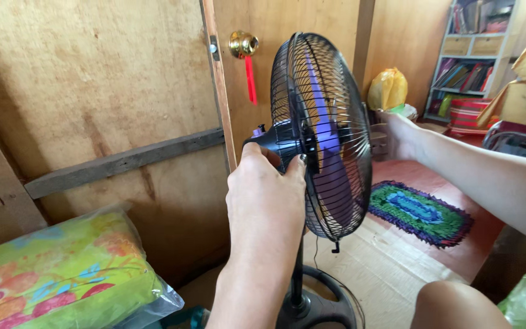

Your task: The person assembles a standing fan by attaching the purple fan blade to the motor shaft, securing it with a nut, and then attaching the front protective cage. The person handles the fan blade, nut, and cage by hand.

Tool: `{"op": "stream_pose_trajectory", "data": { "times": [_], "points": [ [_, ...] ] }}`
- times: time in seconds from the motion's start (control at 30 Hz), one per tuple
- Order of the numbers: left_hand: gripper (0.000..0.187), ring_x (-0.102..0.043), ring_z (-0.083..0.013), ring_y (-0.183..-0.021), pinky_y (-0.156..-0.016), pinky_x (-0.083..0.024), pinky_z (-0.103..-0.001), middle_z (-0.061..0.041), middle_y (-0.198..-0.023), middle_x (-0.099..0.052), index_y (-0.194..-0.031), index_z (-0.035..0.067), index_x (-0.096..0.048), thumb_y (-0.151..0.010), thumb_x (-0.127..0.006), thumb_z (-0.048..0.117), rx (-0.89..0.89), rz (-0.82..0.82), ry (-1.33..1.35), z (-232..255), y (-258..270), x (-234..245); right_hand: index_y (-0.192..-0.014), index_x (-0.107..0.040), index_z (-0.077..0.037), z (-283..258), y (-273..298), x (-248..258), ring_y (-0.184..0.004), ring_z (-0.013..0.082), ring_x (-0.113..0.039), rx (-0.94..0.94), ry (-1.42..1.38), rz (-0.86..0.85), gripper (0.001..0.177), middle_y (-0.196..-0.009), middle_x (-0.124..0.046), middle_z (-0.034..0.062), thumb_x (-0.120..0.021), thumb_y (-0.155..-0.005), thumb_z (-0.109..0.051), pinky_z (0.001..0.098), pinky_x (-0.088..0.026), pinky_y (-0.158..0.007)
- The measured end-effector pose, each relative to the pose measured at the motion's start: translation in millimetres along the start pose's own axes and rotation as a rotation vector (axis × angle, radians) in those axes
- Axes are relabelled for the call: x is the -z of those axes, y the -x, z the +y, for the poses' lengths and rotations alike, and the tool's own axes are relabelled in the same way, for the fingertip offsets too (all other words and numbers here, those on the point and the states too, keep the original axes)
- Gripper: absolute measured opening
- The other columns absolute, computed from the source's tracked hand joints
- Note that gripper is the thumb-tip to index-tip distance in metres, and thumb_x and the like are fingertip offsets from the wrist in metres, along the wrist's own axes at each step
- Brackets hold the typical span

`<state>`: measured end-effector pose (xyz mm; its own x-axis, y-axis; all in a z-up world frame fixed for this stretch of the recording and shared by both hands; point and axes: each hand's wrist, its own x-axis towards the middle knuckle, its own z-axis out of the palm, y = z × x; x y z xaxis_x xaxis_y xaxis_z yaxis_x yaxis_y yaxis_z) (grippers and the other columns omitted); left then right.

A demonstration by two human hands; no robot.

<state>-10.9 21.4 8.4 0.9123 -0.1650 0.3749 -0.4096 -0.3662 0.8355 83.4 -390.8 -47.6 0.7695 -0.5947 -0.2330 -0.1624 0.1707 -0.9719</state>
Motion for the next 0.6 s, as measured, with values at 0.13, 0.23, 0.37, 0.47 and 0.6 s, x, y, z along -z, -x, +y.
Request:
{"op": "stream_pose_trajectory", "data": {
  "times": [0.13,0.23,0.37,0.47,0.6],
  "points": [
    [0.035,-0.075,-0.0346,-0.086,-0.081,-0.058,-0.044,-0.019,-0.091,-0.074,-0.104,0.006,-0.065,-0.087,-0.076,0.034,0.033,-0.01,0.058,4.8,3.2,3.7,-0.145,-0.05,-0.012,-4.7,26.8,0.1,-0.129,0.0346,-0.053,-0.022,0.012,-0.051,0.071,-0.135,-0.062,0.0127,-0.031,-0.101,-0.065,0.0586,-0.036,-0.112],
    [0.03,-0.074,-0.0297,-0.082,-0.077,-0.058,-0.041,-0.017,-0.088,-0.075,-0.096,0.004,-0.067,-0.086,-0.074,0.031,0.027,0.004,0.122,5.1,3.5,6.4,-0.148,-0.048,-0.011,-10.0,40.8,0.8,-0.138,0.0397,-0.047,-0.04,0.003,-0.023,0.072,-0.144,-0.058,0.0175,-0.03,-0.102,-0.064,0.0601,-0.03,-0.116],
    [0.031,-0.075,-0.0227,-0.069,-0.063,-0.059,-0.037,-0.012,-0.077,-0.074,-0.092,0.002,-0.067,-0.092,-0.071,0.033,0.135,-0.084,0.327,4.9,-0.9,5.8,-0.152,-0.045,-0.009,-14.4,64.6,9.0,-0.146,0.0453,-0.04,-0.049,-0.082,-0.035,0.072,-0.153,-0.047,0.0272,-0.031,-0.103,-0.061,0.0609,-0.026,-0.121],
    [0.028,-0.07,-0.0194,-0.067,-0.057,-0.056,-0.035,-0.01,-0.079,-0.07,-0.093,0.0,-0.066,-0.091,-0.066,0.028,0.139,-0.137,0.555,0.1,-8.7,2.9,-0.153,-0.044,-0.008,-17.1,86.7,16.4,-0.147,0.0459,-0.039,-0.049,-0.168,-0.07,0.072,-0.156,-0.044,0.028,-0.031,-0.103,-0.059,0.0603,-0.027,-0.121],
    [0.028,-0.071,-0.0206,-0.073,-0.063,-0.059,-0.035,-0.01,-0.092,-0.071,-0.103,0.006,-0.064,-0.094,-0.062,0.032,0.26,-0.223,0.825,-5.7,-23.3,1.5,-0.153,-0.044,-0.006,-22.8,129.4,19.9,-0.146,0.045,-0.04,-0.026,-0.266,-0.121,0.073,-0.157,-0.045,0.0284,-0.033,-0.103,-0.057,0.0592,-0.026,-0.12]
  ]
}}
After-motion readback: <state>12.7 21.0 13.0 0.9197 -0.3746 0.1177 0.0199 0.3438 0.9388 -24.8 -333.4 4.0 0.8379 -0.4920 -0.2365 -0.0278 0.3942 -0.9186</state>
